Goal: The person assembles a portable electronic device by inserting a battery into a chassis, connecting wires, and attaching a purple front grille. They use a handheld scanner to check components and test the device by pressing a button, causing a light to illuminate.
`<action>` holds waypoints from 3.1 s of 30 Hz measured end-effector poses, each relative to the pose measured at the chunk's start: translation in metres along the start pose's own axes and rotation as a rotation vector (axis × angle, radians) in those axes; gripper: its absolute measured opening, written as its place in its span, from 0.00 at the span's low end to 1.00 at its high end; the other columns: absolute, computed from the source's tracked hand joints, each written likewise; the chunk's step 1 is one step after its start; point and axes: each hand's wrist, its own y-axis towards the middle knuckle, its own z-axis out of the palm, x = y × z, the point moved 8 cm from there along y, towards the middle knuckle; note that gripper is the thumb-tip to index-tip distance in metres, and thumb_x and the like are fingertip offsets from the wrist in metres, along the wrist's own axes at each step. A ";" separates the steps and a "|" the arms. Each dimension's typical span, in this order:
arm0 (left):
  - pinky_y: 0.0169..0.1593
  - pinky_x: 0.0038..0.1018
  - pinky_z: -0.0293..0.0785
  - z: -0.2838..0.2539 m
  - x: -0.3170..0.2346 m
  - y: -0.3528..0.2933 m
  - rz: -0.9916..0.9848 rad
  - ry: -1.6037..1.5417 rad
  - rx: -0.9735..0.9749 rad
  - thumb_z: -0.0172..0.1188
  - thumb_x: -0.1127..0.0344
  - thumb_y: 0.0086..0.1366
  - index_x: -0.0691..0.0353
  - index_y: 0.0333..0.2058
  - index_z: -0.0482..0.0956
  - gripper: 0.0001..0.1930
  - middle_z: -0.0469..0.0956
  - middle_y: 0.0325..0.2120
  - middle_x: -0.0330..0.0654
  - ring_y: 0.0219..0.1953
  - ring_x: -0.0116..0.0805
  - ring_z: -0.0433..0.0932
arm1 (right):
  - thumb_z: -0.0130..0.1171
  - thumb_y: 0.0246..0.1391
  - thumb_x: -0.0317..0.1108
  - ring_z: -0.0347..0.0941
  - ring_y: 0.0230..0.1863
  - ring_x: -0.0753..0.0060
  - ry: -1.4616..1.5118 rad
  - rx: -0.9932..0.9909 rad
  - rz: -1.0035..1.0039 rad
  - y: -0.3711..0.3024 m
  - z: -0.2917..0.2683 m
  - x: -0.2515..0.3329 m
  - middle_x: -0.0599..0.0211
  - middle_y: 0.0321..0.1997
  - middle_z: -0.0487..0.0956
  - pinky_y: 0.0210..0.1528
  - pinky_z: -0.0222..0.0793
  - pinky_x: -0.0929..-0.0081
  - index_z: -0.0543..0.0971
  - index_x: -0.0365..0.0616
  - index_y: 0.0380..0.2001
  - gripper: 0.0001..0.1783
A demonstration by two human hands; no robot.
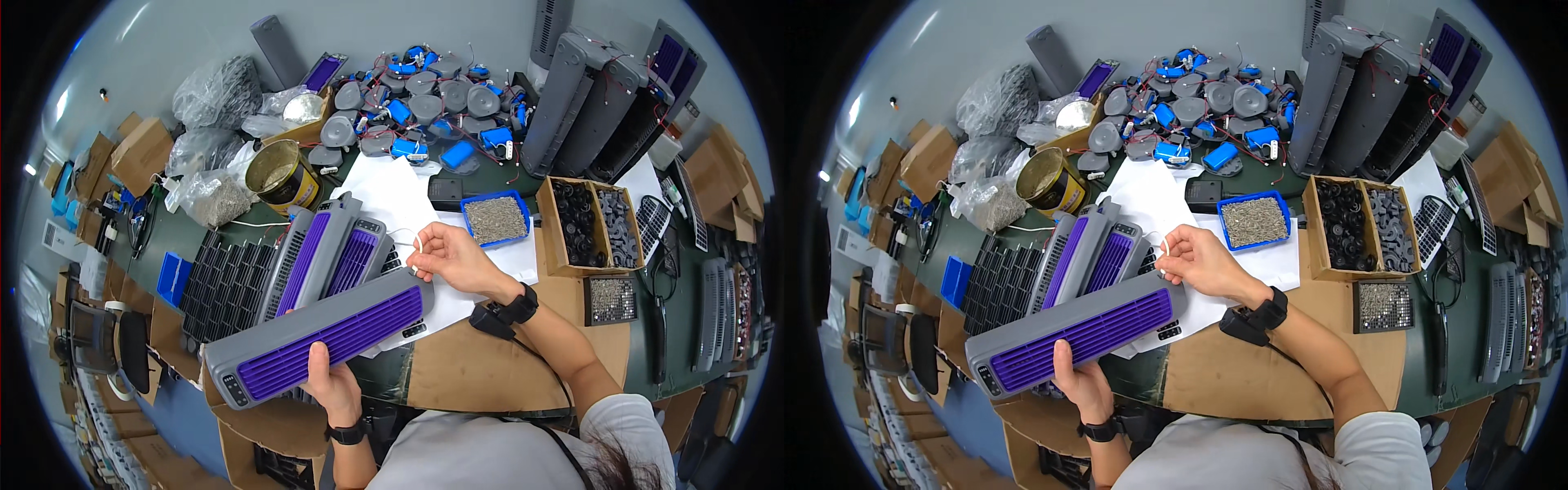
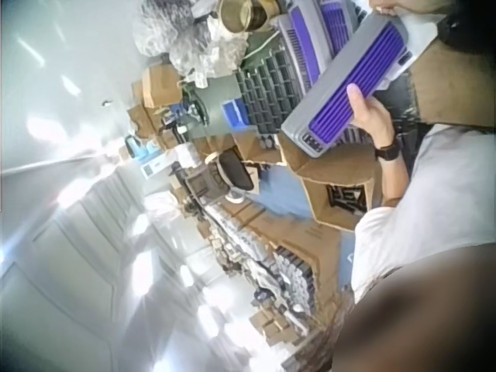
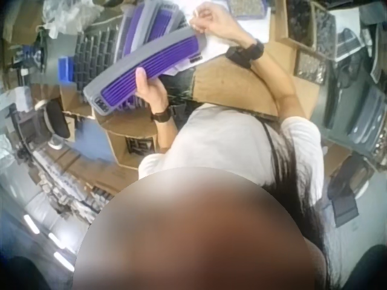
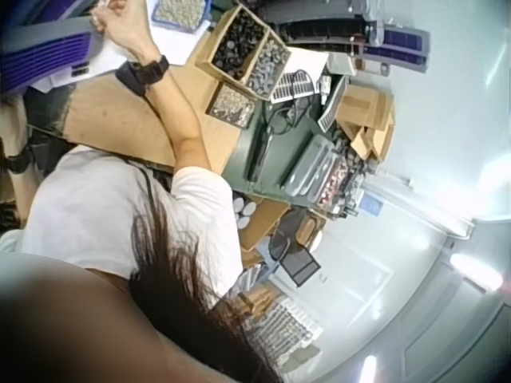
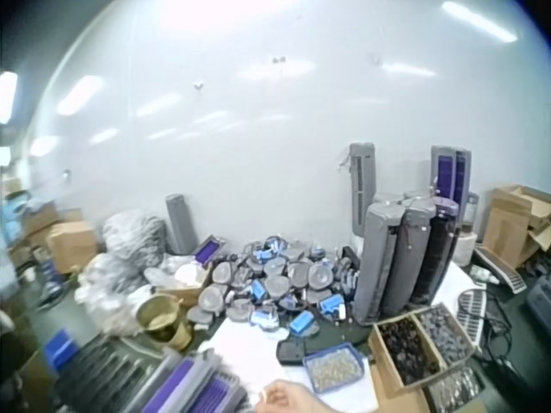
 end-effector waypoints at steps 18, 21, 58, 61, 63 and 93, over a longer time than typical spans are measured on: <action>0.57 0.35 0.71 0.025 -0.013 -0.005 0.117 0.086 -0.022 0.60 0.68 0.63 0.64 0.53 0.73 0.20 0.76 0.49 0.42 0.50 0.35 0.76 | 0.66 0.52 0.24 0.76 0.31 0.80 -0.149 0.025 -0.227 0.006 -0.004 0.005 0.65 0.29 0.81 0.37 0.72 0.81 0.74 0.38 0.33 0.09; 0.56 0.32 0.71 0.034 -0.018 -0.006 0.129 0.060 -0.002 0.62 0.73 0.61 0.62 0.52 0.72 0.20 0.76 0.47 0.39 0.49 0.33 0.76 | 0.63 0.52 0.21 0.79 0.35 0.78 -0.086 0.042 -0.214 0.008 -0.006 -0.001 0.63 0.31 0.82 0.38 0.73 0.81 0.72 0.40 0.33 0.09; 0.53 0.29 0.72 0.045 -0.028 -0.007 0.153 0.032 -0.011 0.65 0.78 0.58 0.60 0.50 0.71 0.21 0.75 0.42 0.37 0.44 0.28 0.76 | 0.59 0.56 0.25 0.77 0.34 0.80 -0.257 0.024 -0.342 0.003 0.002 0.001 0.68 0.32 0.82 0.42 0.72 0.80 0.82 0.36 0.35 0.06; 0.54 0.30 0.71 0.044 -0.026 -0.006 0.154 0.047 -0.002 0.65 0.76 0.59 0.60 0.51 0.71 0.21 0.75 0.43 0.37 0.46 0.29 0.75 | 0.58 0.57 0.26 0.77 0.34 0.80 -0.262 0.025 -0.348 0.004 0.002 0.001 0.68 0.32 0.82 0.42 0.72 0.80 0.82 0.36 0.35 0.06; 0.56 0.32 0.70 0.044 -0.025 -0.007 0.150 0.090 0.017 0.64 0.71 0.60 0.59 0.52 0.70 0.22 0.74 0.44 0.37 0.48 0.30 0.74 | 0.58 0.57 0.26 0.77 0.34 0.80 -0.268 0.024 -0.352 0.004 0.002 0.001 0.68 0.32 0.82 0.42 0.72 0.80 0.82 0.36 0.35 0.06; 0.57 0.31 0.70 0.037 -0.021 -0.004 0.147 0.042 -0.009 0.65 0.77 0.58 0.60 0.52 0.69 0.24 0.74 0.45 0.38 0.47 0.30 0.75 | 0.58 0.58 0.29 0.77 0.33 0.79 -0.320 0.011 -0.375 0.003 0.003 0.003 0.67 0.31 0.82 0.41 0.72 0.79 0.82 0.36 0.35 0.08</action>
